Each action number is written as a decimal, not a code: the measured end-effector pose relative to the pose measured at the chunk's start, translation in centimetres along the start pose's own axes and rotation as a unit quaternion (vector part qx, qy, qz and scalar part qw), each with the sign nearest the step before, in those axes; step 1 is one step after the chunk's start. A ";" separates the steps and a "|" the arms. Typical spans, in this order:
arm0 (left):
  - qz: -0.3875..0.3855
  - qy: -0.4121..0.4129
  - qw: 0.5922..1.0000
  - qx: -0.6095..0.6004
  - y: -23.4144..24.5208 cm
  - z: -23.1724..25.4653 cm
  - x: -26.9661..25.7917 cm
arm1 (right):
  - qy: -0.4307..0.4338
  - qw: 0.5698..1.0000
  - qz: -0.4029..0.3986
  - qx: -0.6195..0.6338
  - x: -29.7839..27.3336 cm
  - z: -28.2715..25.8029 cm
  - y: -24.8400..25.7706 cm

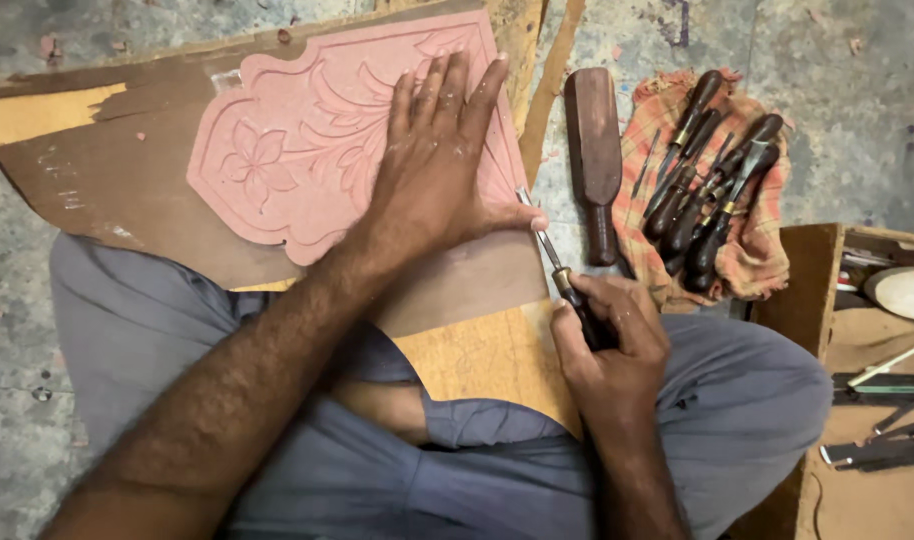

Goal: The person carves a floral design into a wooden piece using a chisel and a wooden mallet.

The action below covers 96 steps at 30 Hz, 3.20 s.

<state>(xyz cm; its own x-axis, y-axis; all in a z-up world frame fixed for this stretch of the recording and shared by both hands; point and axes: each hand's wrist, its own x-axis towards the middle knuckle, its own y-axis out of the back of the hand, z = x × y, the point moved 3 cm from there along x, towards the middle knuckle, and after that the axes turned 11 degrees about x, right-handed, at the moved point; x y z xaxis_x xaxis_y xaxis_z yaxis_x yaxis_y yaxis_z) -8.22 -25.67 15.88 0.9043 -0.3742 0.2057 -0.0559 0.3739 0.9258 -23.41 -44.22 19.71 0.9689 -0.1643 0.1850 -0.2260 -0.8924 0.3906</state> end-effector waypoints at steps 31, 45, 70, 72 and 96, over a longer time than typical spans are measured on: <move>-0.010 -0.005 1.000 -0.018 0.1 -0.2 0.0 | -0.010 1.000 -0.002 -0.005 0.4 0.0 -0.1; -0.043 0.012 0.999 -0.031 0.2 -0.2 0.4 | 0.001 1.000 0.004 -0.006 0.8 0.2 -0.5; -0.008 0.048 0.996 -0.069 0.1 -4.3 2.1 | 0.002 1.000 0.002 -0.005 0.9 1.0 -0.8; -0.049 0.017 0.997 -0.065 0.2 -2.3 2.2 | 0.007 1.000 0.001 0.002 0.8 1.0 -0.8; -0.017 -0.009 0.999 -0.039 0.3 -1.2 1.2 | 0.002 0.999 0.013 -0.039 0.8 -0.2 -0.8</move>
<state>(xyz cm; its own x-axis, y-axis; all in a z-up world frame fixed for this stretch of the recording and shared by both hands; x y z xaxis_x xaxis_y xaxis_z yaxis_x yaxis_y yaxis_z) -6.63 -25.00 16.00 0.8973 -0.4027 0.1806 0.0090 0.4257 0.9048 -22.45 -43.54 19.74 0.9621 -0.1860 0.1996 -0.2591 -0.8521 0.4548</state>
